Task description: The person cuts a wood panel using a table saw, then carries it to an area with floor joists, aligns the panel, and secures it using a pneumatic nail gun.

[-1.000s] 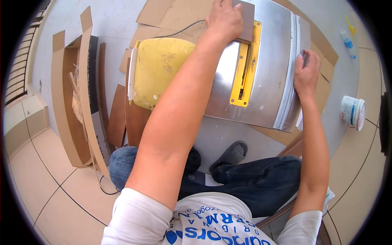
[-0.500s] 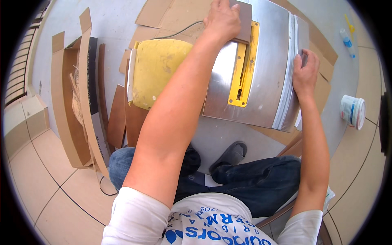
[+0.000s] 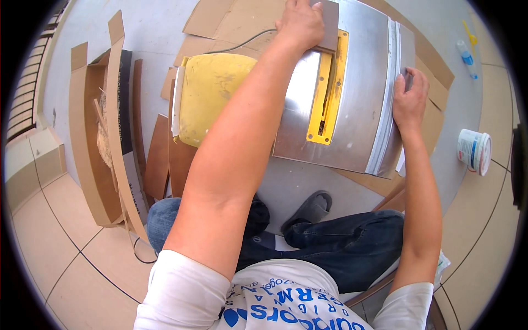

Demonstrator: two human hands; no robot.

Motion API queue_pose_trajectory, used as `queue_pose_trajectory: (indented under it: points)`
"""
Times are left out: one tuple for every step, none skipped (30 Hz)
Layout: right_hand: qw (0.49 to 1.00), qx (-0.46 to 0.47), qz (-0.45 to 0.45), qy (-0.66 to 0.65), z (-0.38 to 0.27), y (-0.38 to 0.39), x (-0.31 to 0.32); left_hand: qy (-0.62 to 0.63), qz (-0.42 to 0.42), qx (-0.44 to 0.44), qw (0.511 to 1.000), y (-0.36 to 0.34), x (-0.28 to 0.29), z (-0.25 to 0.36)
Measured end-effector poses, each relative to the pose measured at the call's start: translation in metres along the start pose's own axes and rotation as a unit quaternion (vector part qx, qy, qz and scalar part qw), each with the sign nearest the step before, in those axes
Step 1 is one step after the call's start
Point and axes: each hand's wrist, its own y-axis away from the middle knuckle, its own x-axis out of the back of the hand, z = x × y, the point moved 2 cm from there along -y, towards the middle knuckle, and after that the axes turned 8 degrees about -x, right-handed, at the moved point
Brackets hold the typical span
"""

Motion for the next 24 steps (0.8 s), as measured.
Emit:
queue_pose_trajectory:
  points:
    - [1.0, -0.002, 0.0, 0.004, 0.001, 0.0, 0.0, -0.003, -0.009, 0.01, 1.0, 0.001, -0.001, 0.002]
    - [1.0, -0.003, 0.0, 0.005, 0.002, 0.0, 0.001, -0.002, -0.01, 0.01, 1.0, 0.002, 0.0, 0.004]
    - [1.0, -0.004, -0.003, 0.005, 0.003, 0.0, 0.002, 0.0, -0.012, 0.002, 1.0, 0.003, 0.001, 0.006]
    - [1.0, -0.005, -0.005, 0.005, 0.004, -0.001, 0.002, 0.002, -0.015, -0.007, 1.0, 0.004, 0.001, 0.008]
    - [1.0, -0.004, -0.005, 0.002, 0.0, -0.001, 0.002, -0.001, -0.013, -0.007, 1.0, 0.003, 0.001, 0.002]
    - [1.0, -0.001, -0.007, 0.001, -0.005, -0.001, 0.001, -0.004, -0.005, -0.011, 1.0, 0.002, 0.002, -0.004]
    - [1.0, 0.002, -0.01, 0.001, -0.009, -0.001, 0.0, -0.007, 0.002, -0.016, 1.0, 0.001, 0.003, -0.009]
    - [1.0, 0.0, -0.009, 0.004, -0.007, -0.001, 0.001, -0.004, 0.0, -0.016, 1.0, 0.002, 0.003, -0.004]
    - [1.0, -0.003, -0.008, 0.004, -0.004, 0.0, 0.001, -0.003, -0.01, 0.0, 1.0, 0.004, 0.003, 0.0]
    - [1.0, -0.005, -0.008, 0.004, -0.002, 0.0, 0.002, -0.001, -0.02, 0.016, 1.0, 0.006, 0.003, 0.004]
    - [1.0, -0.006, -0.008, 0.005, -0.001, 0.0, 0.002, -0.001, -0.021, 0.016, 1.0, 0.009, 0.005, 0.009]
    - [1.0, -0.006, -0.005, 0.005, 0.001, 0.0, 0.002, -0.005, -0.023, 0.02, 1.0, 0.011, 0.006, 0.013]
    - [1.0, -0.006, -0.001, 0.006, 0.002, 0.0, 0.003, -0.01, -0.025, 0.023, 0.999, 0.013, 0.008, 0.017]
    - [1.0, -0.005, -0.003, 0.004, 0.0, 0.0, 0.002, -0.012, -0.024, 0.025, 0.999, 0.013, 0.009, 0.014]
    - [1.0, 0.003, 0.0, 0.004, -0.001, 0.0, 0.001, -0.019, -0.019, 0.025, 0.999, 0.013, 0.01, 0.011]
    - [1.0, 0.011, 0.003, 0.005, -0.003, -0.001, 0.0, -0.025, -0.015, 0.024, 0.999, 0.013, 0.011, 0.008]
    - [1.0, 0.01, 0.002, 0.006, -0.002, -0.001, 0.0, -0.025, -0.016, 0.025, 0.999, 0.013, 0.01, 0.009]
    - [1.0, 0.012, 0.004, 0.007, 0.0, -0.001, 0.0, -0.024, -0.016, 0.024, 0.999, 0.014, 0.01, 0.01]
    - [1.0, 0.015, 0.006, 0.009, 0.001, -0.002, 0.0, -0.023, -0.016, 0.023, 0.999, 0.015, 0.009, 0.01]
    - [1.0, 0.014, 0.005, 0.008, 0.0, -0.001, 0.0, -0.024, -0.017, 0.024, 0.999, 0.016, 0.01, 0.011]
    - [1.0, 0.01, 0.003, 0.004, -0.001, -0.001, 0.0, -0.027, -0.015, 0.023, 0.999, 0.017, 0.01, 0.011]
    - [1.0, 0.006, 0.001, 0.0, -0.002, 0.0, -0.001, -0.03, -0.013, 0.023, 0.999, 0.018, 0.011, 0.011]
    - [1.0, 0.004, 0.001, 0.001, 0.0, 0.0, -0.001, -0.029, -0.014, 0.023, 0.999, 0.019, 0.011, 0.013]
    - [1.0, 0.011, 0.004, 0.004, 0.001, 0.0, -0.001, -0.026, -0.018, 0.028, 0.999, 0.019, 0.012, 0.016]
